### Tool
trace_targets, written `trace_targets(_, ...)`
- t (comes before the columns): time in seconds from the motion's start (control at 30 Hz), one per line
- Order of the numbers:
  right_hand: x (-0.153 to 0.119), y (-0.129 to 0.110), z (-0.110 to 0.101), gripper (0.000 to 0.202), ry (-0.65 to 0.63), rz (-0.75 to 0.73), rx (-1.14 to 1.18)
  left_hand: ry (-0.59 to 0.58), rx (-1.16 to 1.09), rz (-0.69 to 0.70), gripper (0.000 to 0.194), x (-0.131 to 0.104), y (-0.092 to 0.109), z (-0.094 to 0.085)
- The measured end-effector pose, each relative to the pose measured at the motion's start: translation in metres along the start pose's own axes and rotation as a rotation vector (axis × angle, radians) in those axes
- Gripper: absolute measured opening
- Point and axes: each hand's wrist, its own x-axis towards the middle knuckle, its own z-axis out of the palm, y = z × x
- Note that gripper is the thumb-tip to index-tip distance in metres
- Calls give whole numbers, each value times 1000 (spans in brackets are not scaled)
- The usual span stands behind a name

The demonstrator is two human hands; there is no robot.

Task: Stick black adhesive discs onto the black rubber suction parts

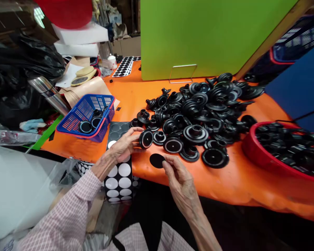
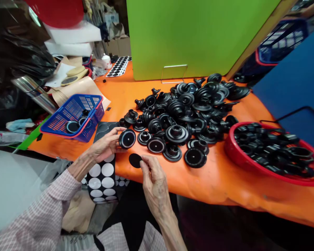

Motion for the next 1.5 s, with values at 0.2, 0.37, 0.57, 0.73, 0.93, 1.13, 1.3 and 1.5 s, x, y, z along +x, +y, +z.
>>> trace_targets(0.2,-1,-13,6,20,-22,59,111,0,-353,-116,23,-39,-14,-5)
trace_targets(0.37,3,-16,8,29,-81,270,331,-8,-197,-8,36,-57,-25,-11)
trace_targets(0.57,3,-11,28,28,23,206,274,-5,-210,-31,48,-70,-31,-14)
trace_targets(0.73,0,-10,45,26,34,204,220,-16,-219,-29,47,-73,-34,-14)
trace_targets(0.93,-2,-13,52,27,58,215,195,-9,-216,-21,47,-73,-37,-14)
trace_targets(1.13,-3,-12,54,27,72,223,178,18,-230,-32,46,-73,-37,-13)
trace_targets(1.3,-5,-9,59,25,112,199,143,-8,-249,-17,45,-73,-38,-14)
trace_targets(1.5,-8,-11,67,20,178,146,80,-15,-262,8,38,-71,-47,-18)
